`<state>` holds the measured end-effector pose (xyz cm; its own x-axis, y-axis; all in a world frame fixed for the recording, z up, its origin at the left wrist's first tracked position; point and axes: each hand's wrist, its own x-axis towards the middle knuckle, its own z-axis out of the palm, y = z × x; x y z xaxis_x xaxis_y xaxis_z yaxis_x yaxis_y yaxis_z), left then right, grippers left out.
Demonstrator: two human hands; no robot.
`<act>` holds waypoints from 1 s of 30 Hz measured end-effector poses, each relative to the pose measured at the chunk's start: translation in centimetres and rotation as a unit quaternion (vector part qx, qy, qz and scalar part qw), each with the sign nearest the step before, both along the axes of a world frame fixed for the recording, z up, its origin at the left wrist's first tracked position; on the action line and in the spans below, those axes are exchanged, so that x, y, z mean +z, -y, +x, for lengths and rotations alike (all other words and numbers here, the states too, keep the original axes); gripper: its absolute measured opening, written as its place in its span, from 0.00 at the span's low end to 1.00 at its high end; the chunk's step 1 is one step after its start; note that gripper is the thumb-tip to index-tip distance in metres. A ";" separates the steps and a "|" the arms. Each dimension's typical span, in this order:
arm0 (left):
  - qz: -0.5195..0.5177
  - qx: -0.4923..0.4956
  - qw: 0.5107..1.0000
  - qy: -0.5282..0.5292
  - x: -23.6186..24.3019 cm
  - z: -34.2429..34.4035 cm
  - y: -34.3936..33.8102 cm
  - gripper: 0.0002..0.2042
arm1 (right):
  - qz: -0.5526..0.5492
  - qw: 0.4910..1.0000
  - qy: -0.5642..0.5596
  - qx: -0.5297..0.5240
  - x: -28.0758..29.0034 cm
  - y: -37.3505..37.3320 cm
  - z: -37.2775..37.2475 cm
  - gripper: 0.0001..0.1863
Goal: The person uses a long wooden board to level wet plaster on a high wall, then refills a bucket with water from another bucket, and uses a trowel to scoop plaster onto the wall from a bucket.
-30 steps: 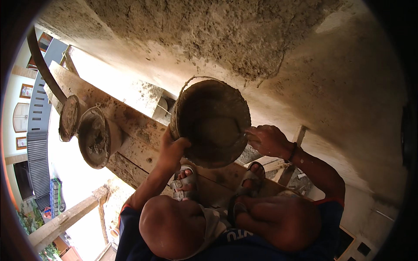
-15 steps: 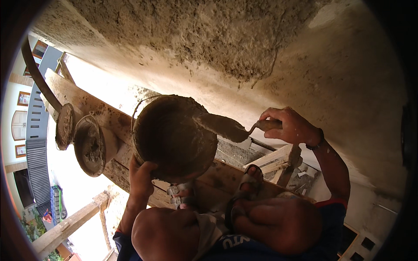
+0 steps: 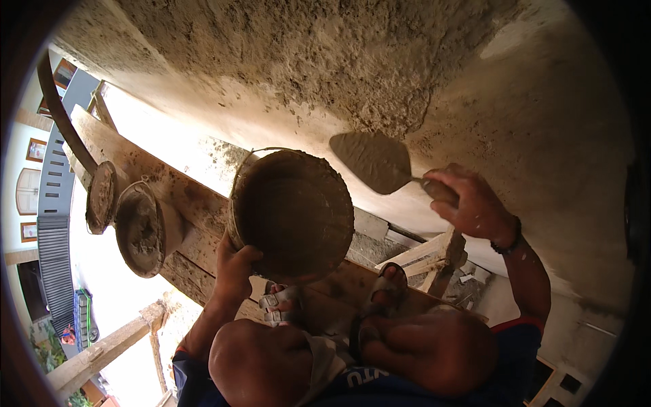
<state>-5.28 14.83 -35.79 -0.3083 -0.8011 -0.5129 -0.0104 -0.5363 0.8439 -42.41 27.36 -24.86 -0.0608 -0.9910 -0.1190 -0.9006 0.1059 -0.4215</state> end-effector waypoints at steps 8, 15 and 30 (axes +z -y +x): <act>-0.043 -0.080 0.996 -0.011 0.4 -4.3 0.3 0.21 | -0.051 0.949 -0.277 0.140 -8.9 2.4 6.5 0.16; -0.062 -0.104 0.992 0.030 0.2 -4.6 0.5 0.19 | 0.120 0.975 0.032 0.182 -12.9 1.7 6.6 0.19; -0.028 0.033 0.999 0.003 1.5 2.7 1.3 0.22 | 0.063 0.977 0.151 0.139 0.4 7.0 5.6 0.20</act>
<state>-2.56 13.55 -34.33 -0.2503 -0.8474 -0.4683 0.0185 -0.4878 0.8728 -36.82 20.36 -24.45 0.2661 -0.9405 -0.2115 -0.7386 -0.0579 -0.6717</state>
